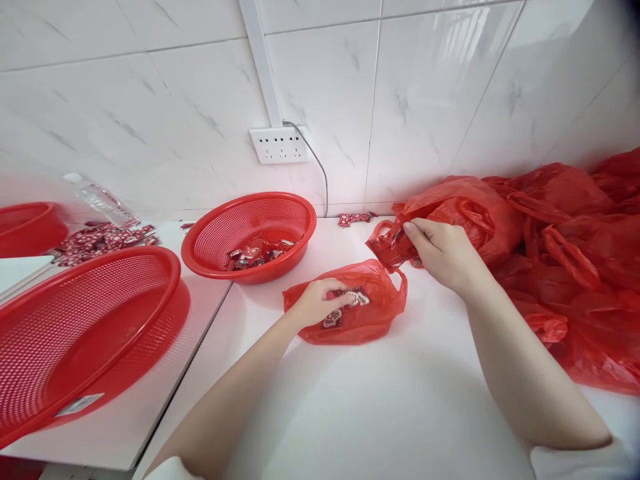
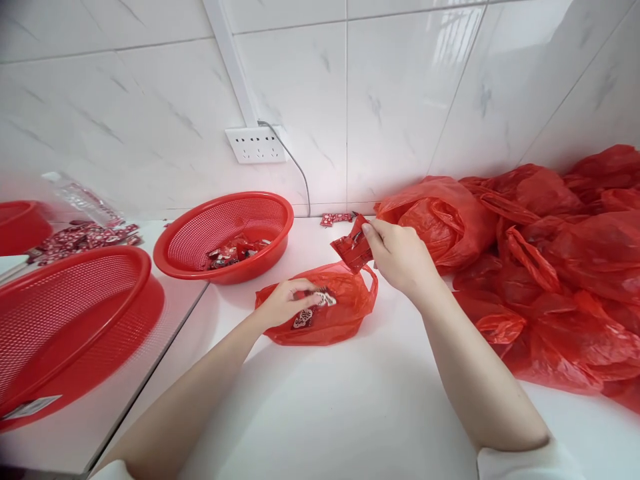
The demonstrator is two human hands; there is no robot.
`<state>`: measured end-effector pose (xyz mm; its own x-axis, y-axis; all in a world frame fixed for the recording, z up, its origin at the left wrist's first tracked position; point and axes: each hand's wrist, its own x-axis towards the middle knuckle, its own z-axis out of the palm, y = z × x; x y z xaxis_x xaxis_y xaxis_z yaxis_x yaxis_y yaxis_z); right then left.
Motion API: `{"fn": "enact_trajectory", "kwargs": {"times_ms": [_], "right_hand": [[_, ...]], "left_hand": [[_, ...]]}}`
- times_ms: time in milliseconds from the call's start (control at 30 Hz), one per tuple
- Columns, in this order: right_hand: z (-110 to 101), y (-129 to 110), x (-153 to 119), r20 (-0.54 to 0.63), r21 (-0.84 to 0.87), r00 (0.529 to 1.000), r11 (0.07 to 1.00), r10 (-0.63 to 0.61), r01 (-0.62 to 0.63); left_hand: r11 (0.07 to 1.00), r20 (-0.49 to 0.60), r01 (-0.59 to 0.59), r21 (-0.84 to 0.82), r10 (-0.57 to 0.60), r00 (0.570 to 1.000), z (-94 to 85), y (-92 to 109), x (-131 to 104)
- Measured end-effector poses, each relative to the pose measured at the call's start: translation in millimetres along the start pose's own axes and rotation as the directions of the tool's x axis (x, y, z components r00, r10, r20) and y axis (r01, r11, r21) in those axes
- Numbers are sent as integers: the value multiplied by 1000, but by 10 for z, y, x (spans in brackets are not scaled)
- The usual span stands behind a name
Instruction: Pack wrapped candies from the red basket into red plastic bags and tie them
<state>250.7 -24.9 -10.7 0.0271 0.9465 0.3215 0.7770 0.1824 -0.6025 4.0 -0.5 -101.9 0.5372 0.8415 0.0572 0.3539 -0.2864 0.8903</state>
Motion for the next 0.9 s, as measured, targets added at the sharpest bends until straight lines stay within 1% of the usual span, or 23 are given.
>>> {"fn": "enact_trajectory", "kwargs": {"times_ms": [33, 67, 100, 133, 167, 200, 233, 267, 300, 333, 367, 400, 433, 500, 533, 600, 667, 700, 733, 767, 800, 833, 900], "right_hand": [[14, -9, -9, 3, -15, 1000, 999, -31, 31], [36, -18, -17, 8, -21, 998, 998, -64, 64], [62, -30, -26, 14, -15, 996, 996, -93, 93], [93, -43, -35, 21, 3, 992, 992, -123, 123], [124, -59, -44, 24, 33, 987, 987, -160, 159], [155, -76, -55, 29, 67, 976, 975, -216, 214], [182, -93, -65, 44, 97, 955, 953, -293, 288], [205, -110, -76, 67, 121, 921, 919, -385, 375], [222, -125, -86, 99, 142, 875, 877, -474, 459], [232, -136, -97, 138, 159, 826, 835, -547, 527], [234, -142, -108, 177, 174, 785, 804, -594, 569], [229, -143, -120, 212, 190, 760, 789, -614, 585], [217, -140, -131, 232, 205, 754, 789, -614, 579], [176, -127, -150, 243, 223, 775, 811, -584, 541], [152, -122, -157, 234, 227, 794, 826, -561, 516], [108, -122, -162, 190, 242, 848, 861, -494, 447], [91, -138, -157, 151, 278, 906, 897, -395, 345], [99, -150, -151, 152, 303, 927, 909, -342, 286], [119, -162, -144, 177, 328, 939, 917, -295, 226], [149, -173, -138, 228, 349, 938, 922, -259, 170], [186, -181, -134, 304, 369, 922, 922, -242, 120], [227, -186, -132, 391, 389, 888, 918, -241, 78], [303, -190, -133, 556, 440, 782, 898, -281, 9]], "left_hand": [[999, -2, -23, 48, 23, 1000, -14, 48, 4], [998, -29, -27, 57, 29, 999, -34, 100, 10], [1000, -62, -4, 12, 5, 998, -63, 155, 20], [995, -64, 49, -92, -55, 996, -97, 214, 34], [964, -23, 124, -235, -133, 991, -134, 277, 52], [898, 53, 211, -386, -206, 977, -171, 343, 72], [805, 144, 292, -516, -254, 956, -204, 410, 93], [719, 195, 336, -608, -275, 941, -231, 474, 110], [664, 183, 327, -673, -278, 943, -250, 532, 122], [643, 128, 280, -713, -273, 953, -264, 580, 126], [651, 58, 222, -726, -263, 963, -272, 615, 121], [675, 5, 176, -717, -248, 969, -280, 636, 108], [706, -20, 156, -691, -234, 972, -289, 643, 89], [773, 1, 185, -607, -232, 973, -320, 629, 40], [803, 12, 205, -560, -240, 971, -342, 615, 15], [849, 1, 217, -482, -247, 969, -393, 593, -27], [883, -5, 205, -423, -228, 974, -435, 595, -59], [896, 10, 201, -396, -215, 977, -448, 607, -73], [909, 38, 203, -364, -203, 978, -453, 626, -86], [922, 71, 209, -327, -196, 978, -452, 649, -98], [932, 99, 216, -290, -195, 976, -443, 673, -110], [942, 116, 220, -255, -196, 974, -430, 696, -122], [957, 92, 209, -201, -194, 977, -390, 724, -140]]}}
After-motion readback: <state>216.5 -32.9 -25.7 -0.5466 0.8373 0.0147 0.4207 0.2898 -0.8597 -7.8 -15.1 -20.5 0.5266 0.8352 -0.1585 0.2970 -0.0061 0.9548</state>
